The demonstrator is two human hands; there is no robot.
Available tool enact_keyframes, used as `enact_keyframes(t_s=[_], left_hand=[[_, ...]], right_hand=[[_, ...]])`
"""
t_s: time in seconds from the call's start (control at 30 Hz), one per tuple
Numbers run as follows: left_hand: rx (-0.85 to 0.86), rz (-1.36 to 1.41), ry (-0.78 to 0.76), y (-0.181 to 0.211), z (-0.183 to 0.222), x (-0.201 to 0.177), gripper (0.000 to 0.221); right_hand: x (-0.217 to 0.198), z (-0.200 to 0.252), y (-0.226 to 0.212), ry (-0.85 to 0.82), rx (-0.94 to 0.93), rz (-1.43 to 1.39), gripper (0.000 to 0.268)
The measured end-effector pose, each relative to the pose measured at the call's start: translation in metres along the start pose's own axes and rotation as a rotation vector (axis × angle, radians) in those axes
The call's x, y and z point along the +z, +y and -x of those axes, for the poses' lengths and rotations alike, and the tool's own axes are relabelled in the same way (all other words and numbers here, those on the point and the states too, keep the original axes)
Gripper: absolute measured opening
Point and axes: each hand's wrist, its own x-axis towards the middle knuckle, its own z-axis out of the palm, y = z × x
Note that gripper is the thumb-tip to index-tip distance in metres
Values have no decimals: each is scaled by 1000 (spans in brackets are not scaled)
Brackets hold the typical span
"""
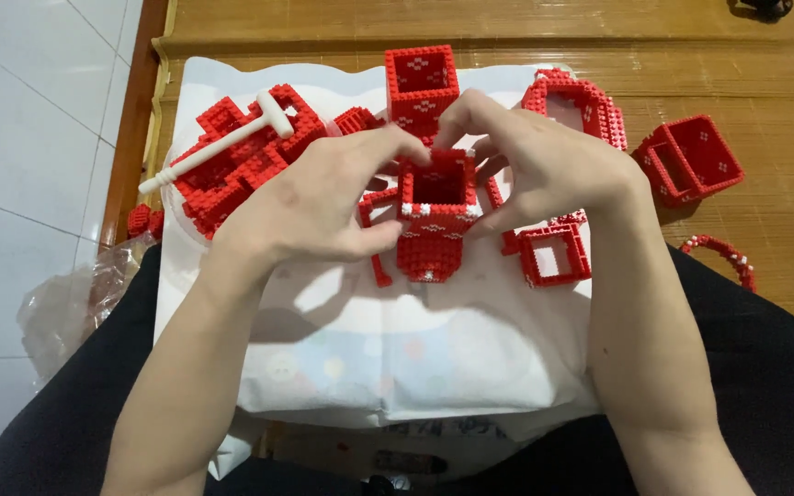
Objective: Assembling small red and white interlocking plastic blocks to create a decorative boot model.
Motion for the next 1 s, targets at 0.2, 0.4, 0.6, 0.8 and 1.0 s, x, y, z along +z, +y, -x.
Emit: enact_keyframes(t_s=[0.2,0.4,0.6,0.8,1.0], left_hand=[[-18,62,-15,-5,1,-3,78],[4,61,-36,-11,2,-5,70],[-56,133,15,2,0,-11,68],[-52,164,117,25,4,-19,61],[-36,277,162,35,3,-20,50]], right_hand=[[3,-3,5,-10,19,36,100],[1,-3,-12,-28,74,-46,93],[1,-3,2,65,-213,-202,69],[-1,8,1,118,-248,-280,50],[0,7,4,94,-359,-427,45]])
